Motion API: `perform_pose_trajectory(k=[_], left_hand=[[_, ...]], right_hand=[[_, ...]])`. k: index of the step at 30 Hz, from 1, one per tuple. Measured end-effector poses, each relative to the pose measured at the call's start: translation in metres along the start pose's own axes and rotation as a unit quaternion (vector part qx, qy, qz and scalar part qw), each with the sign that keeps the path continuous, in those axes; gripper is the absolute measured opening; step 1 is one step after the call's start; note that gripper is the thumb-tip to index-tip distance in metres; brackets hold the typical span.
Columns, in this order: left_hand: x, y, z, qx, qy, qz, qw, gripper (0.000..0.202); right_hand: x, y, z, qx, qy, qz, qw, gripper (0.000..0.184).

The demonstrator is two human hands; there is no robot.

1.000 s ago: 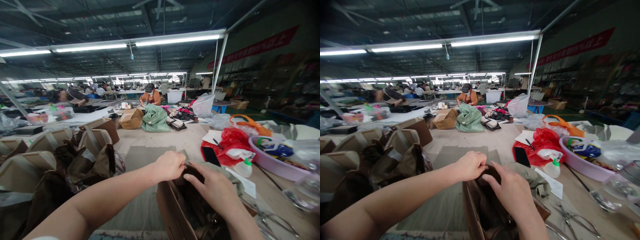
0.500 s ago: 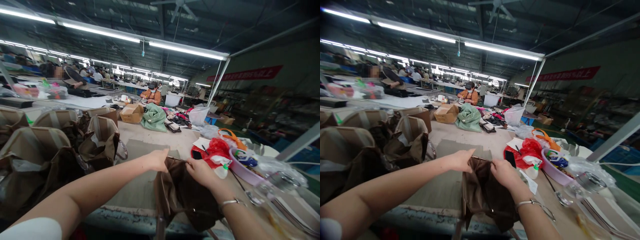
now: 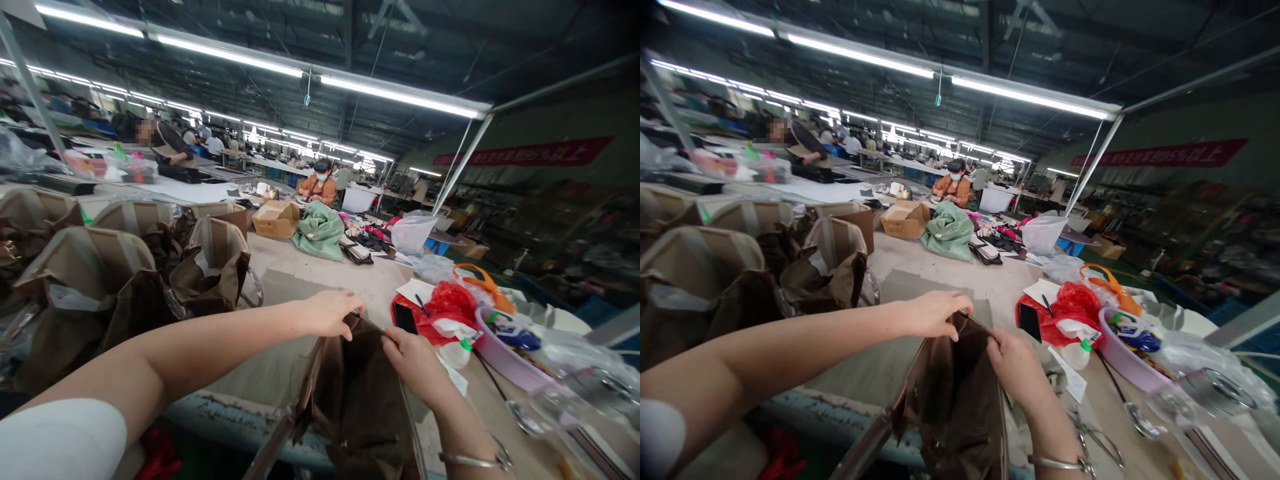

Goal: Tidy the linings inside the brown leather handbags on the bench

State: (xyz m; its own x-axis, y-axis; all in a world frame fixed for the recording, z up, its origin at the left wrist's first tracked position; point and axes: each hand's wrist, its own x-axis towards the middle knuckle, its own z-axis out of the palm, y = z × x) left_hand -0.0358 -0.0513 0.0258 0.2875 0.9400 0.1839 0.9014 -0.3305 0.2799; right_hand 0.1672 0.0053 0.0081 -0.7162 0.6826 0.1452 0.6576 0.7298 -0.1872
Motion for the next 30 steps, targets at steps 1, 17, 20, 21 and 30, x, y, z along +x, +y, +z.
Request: perform_pose_trajectory(k=[1, 17, 20, 21, 30], left_hand=[[0.002, 0.002, 0.002, -0.001, 0.012, 0.015, 1.0, 0.046], [0.034, 0.003, 0.018, -0.071, 0.02, 0.113, 0.991, 0.016], [0.034, 0.002, 0.019, -0.07, 0.022, 0.098, 0.992, 0.017], [0.035, 0.002, 0.02, -0.065, 0.025, 0.09, 0.994, 0.017], [0.039, 0.0, 0.031, -0.056, 0.059, 0.056, 0.995, 0.017]], right_hand=[[-0.001, 0.004, 0.001, 0.015, 0.001, 0.002, 1.0, 0.027], [-0.014, 0.031, 0.002, 0.154, 0.03, 0.017, 0.987, 0.033], [-0.014, 0.032, 0.002, 0.159, 0.04, 0.017, 0.986, 0.031], [-0.014, 0.031, 0.002, 0.159, 0.048, 0.018, 0.986, 0.029], [0.001, 0.027, 0.004, 0.186, 0.054, -0.01, 0.981, 0.025]])
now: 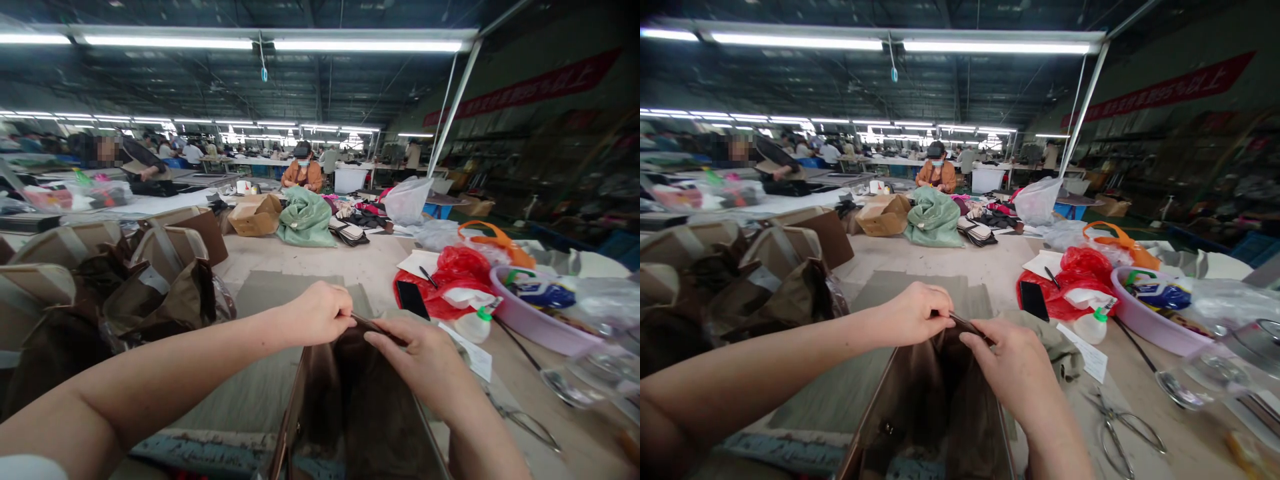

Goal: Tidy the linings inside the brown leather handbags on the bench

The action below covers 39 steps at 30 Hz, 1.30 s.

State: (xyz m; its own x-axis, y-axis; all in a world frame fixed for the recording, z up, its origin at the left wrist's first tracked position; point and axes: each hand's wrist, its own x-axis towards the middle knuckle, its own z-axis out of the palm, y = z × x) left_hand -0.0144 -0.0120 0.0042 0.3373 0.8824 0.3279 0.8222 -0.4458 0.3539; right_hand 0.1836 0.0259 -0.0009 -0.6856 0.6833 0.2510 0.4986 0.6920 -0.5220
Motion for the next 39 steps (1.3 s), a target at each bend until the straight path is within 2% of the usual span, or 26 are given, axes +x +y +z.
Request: perform_pose_trajectory(k=[8, 14, 22, 26, 33, 39], left_hand=[[0.002, -0.003, 0.003, -0.046, 0.009, -0.021, 0.999, 0.017], [0.004, -0.002, 0.002, -0.078, -0.013, -0.029, 0.996, 0.015], [0.007, 0.001, 0.003, -0.107, -0.016, -0.074, 0.991, 0.018], [0.005, 0.001, 0.001, -0.119, -0.031, -0.05, 0.991, 0.016], [0.003, -0.001, -0.004, -0.142, -0.059, 0.007, 0.988, 0.013], [0.002, 0.006, -0.008, -0.111, -0.094, 0.044, 0.988, 0.014]], right_hand=[[0.006, 0.006, 0.003, -0.003, 0.0, 0.001, 1.0, 0.025], [0.007, 0.008, 0.003, -0.009, 0.0, 0.013, 1.0, 0.025], [0.007, 0.009, 0.001, 0.002, -0.017, 0.022, 1.0, 0.025], [0.006, 0.01, -0.002, 0.019, -0.042, 0.021, 0.999, 0.026], [0.006, 0.013, -0.002, 0.064, -0.034, 0.04, 0.997, 0.029], [0.006, 0.017, -0.003, 0.086, -0.045, 0.041, 0.994, 0.028]])
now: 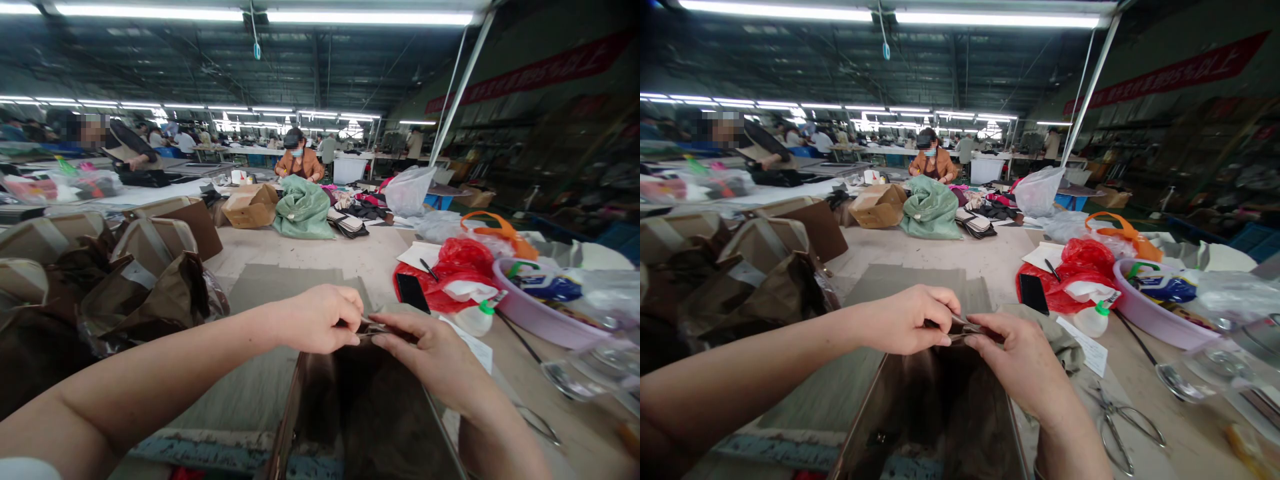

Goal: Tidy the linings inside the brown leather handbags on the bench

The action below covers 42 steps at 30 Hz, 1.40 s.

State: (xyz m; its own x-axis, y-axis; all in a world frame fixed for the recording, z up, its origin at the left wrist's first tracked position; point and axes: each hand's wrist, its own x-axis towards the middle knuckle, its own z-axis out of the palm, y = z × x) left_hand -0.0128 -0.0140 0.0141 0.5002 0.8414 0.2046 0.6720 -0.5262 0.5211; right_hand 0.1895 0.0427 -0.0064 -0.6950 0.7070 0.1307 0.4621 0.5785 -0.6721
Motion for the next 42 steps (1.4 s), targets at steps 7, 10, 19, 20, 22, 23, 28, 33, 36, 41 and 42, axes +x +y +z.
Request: perform_pose_trajectory(k=[7, 10, 19, 20, 22, 23, 28, 33, 36, 41, 42], left_hand=[[0.005, -0.003, 0.011, 0.051, 0.07, -0.074, 0.993, 0.018], [0.006, -0.003, 0.014, 0.063, 0.086, -0.088, 0.99, 0.017], [0.009, -0.003, 0.017, 0.068, 0.107, -0.129, 0.983, 0.016], [0.009, -0.003, 0.017, 0.067, 0.107, -0.13, 0.983, 0.015], [0.008, -0.005, 0.016, 0.062, 0.104, -0.122, 0.985, 0.015], [0.008, -0.006, 0.015, 0.057, 0.1, -0.113, 0.987, 0.015], [0.003, -0.009, 0.013, 0.022, 0.1, -0.083, 0.991, 0.016], [0.005, -0.007, 0.013, 0.013, 0.083, -0.076, 0.994, 0.017], [0.004, -0.007, 0.011, -0.018, 0.064, -0.06, 0.996, 0.017], [0.003, -0.01, 0.011, -0.031, 0.076, -0.065, 0.994, 0.014], [0.003, -0.01, 0.013, -0.023, 0.084, -0.075, 0.993, 0.014]], right_hand=[[0.001, -0.001, 0.0, -0.004, -0.004, -0.013, 1.0, 0.025], [0.0, 0.0, 0.0, -0.011, 0.004, -0.012, 1.0, 0.025], [0.003, -0.006, 0.0, -0.035, 0.013, -0.028, 0.999, 0.02], [0.003, -0.006, 0.0, -0.038, 0.016, -0.028, 0.999, 0.02], [0.003, -0.006, 0.001, -0.037, 0.019, -0.024, 0.999, 0.02], [0.003, -0.006, 0.002, -0.034, 0.022, -0.021, 0.999, 0.02], [0.002, -0.008, 0.003, -0.018, 0.022, -0.016, 0.999, 0.023], [0.001, -0.007, 0.003, -0.023, 0.024, -0.004, 0.999, 0.027], [0.001, -0.004, 0.002, -0.021, 0.031, 0.006, 0.999, 0.028], [0.002, -0.003, 0.001, -0.02, -0.002, -0.023, 1.0, 0.026], [0.002, -0.003, 0.001, -0.022, -0.004, -0.027, 0.999, 0.026]])
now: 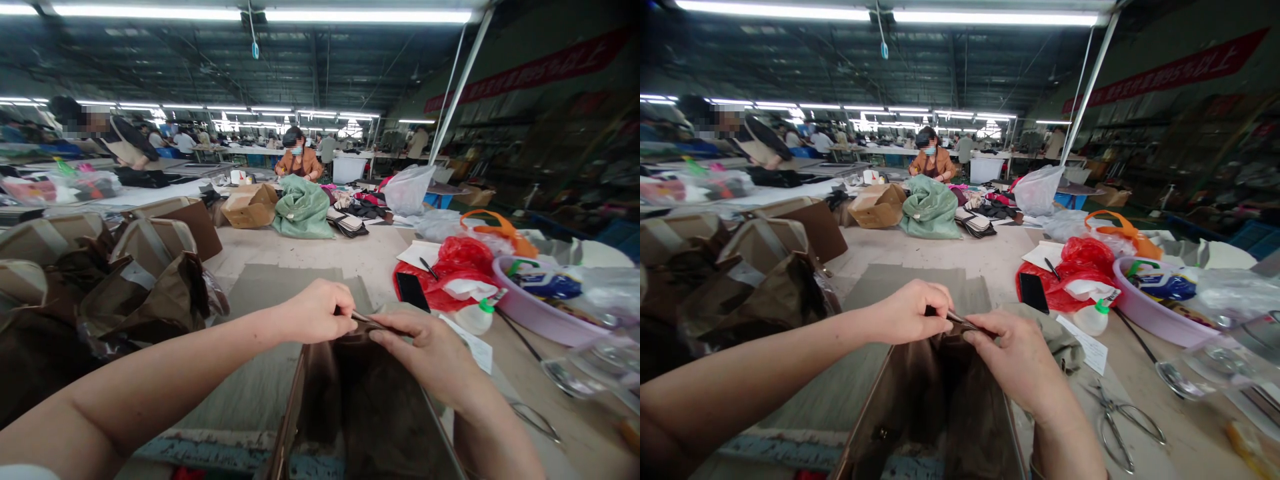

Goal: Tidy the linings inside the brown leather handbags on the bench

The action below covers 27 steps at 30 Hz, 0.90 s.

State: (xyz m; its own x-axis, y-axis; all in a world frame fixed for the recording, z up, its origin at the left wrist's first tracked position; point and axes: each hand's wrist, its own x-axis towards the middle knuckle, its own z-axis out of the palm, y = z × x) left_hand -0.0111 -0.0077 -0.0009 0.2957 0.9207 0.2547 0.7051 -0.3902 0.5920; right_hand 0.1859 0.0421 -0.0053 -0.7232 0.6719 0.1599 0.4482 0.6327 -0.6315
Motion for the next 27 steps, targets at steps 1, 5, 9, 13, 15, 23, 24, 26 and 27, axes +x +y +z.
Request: perform_pose_trajectory(k=[1, 5, 9, 13, 15, 23, 24, 26, 27], left_hand=[[0.001, 0.0, 0.002, 0.011, 0.01, -0.011, 1.0, 0.014], [0.004, 0.001, 0.009, 0.046, 0.032, -0.051, 0.997, 0.013], [0.004, 0.001, 0.009, 0.052, 0.031, -0.057, 0.997, 0.014], [0.002, -0.001, 0.006, 0.055, 0.027, -0.047, 0.997, 0.016], [0.001, -0.002, 0.005, 0.054, 0.023, -0.032, 0.998, 0.015], [-0.003, -0.008, 0.006, 0.02, 0.054, -0.039, 0.998, 0.015], [-0.003, -0.008, 0.006, 0.018, 0.059, -0.042, 0.997, 0.015], [-0.003, -0.009, 0.005, 0.017, 0.062, -0.046, 0.997, 0.015], [-0.003, -0.01, 0.004, 0.016, 0.06, -0.045, 0.997, 0.015]], right_hand=[[0.0, 0.0, 0.0, -0.003, 0.002, -0.001, 1.0, 0.026], [0.0, 0.001, 0.0, -0.013, 0.014, -0.004, 1.0, 0.024], [-0.001, 0.002, 0.0, -0.024, 0.023, -0.013, 0.999, 0.024], [-0.003, -0.002, 0.001, -0.051, 0.022, -0.019, 0.998, 0.024], [-0.004, -0.005, 0.001, -0.068, 0.025, -0.028, 0.997, 0.026], [-0.001, -0.02, 0.001, -0.135, 0.016, -0.021, 0.99, 0.029], [0.0, -0.021, 0.001, -0.144, 0.011, -0.018, 0.989, 0.03], [0.0, -0.024, 0.002, -0.157, 0.01, -0.014, 0.987, 0.031], [0.0, -0.025, 0.002, -0.162, 0.011, -0.013, 0.987, 0.031]])
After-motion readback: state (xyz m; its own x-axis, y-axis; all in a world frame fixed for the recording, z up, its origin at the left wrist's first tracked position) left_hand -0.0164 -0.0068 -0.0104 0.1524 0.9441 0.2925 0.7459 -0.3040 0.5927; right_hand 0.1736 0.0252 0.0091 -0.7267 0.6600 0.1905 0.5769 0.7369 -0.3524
